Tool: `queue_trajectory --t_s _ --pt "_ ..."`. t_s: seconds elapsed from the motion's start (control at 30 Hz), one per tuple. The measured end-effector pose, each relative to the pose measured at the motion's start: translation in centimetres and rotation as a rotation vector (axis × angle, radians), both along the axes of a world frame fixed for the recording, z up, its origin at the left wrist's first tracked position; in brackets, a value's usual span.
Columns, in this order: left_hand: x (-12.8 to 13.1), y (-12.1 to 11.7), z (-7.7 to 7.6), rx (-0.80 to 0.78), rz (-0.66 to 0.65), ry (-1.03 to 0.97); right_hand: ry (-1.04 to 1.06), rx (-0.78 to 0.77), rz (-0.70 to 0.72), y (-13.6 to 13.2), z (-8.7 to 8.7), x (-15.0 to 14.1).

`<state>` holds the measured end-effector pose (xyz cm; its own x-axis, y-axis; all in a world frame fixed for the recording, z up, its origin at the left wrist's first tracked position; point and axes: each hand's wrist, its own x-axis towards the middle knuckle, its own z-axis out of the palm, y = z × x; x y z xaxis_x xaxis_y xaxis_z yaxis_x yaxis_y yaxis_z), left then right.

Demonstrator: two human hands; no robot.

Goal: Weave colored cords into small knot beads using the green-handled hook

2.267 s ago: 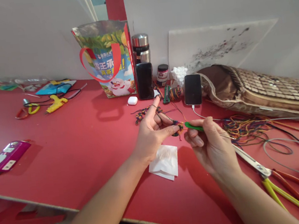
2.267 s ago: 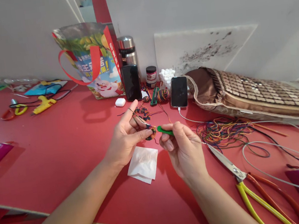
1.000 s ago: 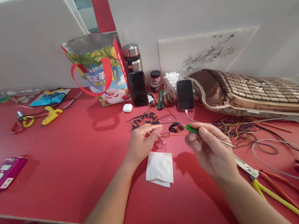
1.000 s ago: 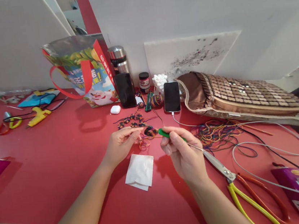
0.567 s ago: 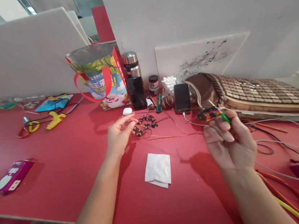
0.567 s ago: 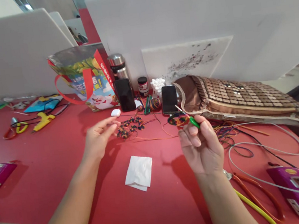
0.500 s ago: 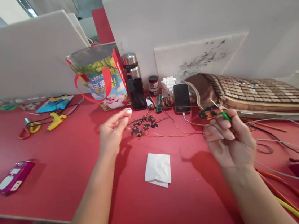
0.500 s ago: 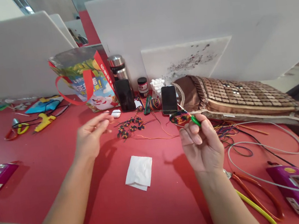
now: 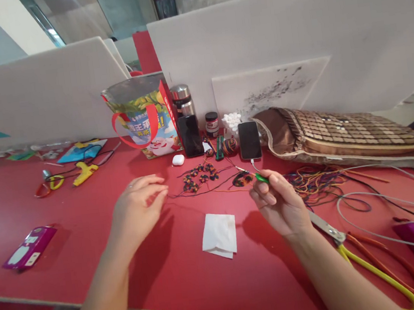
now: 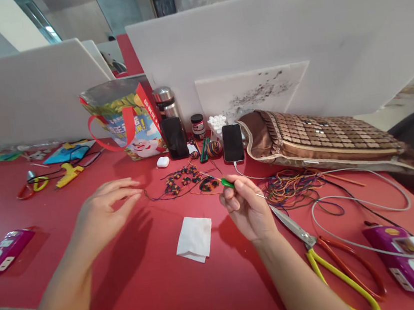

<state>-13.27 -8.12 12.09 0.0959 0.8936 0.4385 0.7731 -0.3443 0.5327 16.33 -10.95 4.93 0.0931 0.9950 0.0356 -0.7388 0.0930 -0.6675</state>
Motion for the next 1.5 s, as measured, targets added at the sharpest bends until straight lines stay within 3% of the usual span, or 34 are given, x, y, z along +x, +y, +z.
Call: queue_trajectory --t_s 0.2,0.33,0.57,0.83,1.03,1.27,1.5 --pt "9.2 0.5 -0.3 -0.331 -0.334 -0.497 -0.036 -0.024 -0.006 0.0 -0.9 -0.6" --pt "11.9 1.5 -2.1 -0.556 -0.446 -0.714 -0.028 -0.037 -0.036 0.3 -1.0 -0.4" --pt "12.3 1.9 -4.4 -0.723 -0.512 -0.987 -0.034 -0.088 -0.024 0.9 -1.4 -0.2" --pt "12.3 2.1 -6.0 -0.613 -0.434 -0.989 -0.076 -0.140 -0.046 1.3 -2.2 -0.3" --pt "11.9 2.3 -7.1 -0.687 -0.312 -1.078 -0.062 -0.187 -0.052 1.7 -2.3 -0.4" --pt "11.7 2.5 -7.7 -0.761 -0.315 -1.028 -0.090 -0.202 -0.015 1.6 -2.6 -0.5" --pt "11.3 2.8 -8.3 -0.557 -0.296 -0.855 -0.084 -0.193 0.010 1.5 -2.7 -0.5"
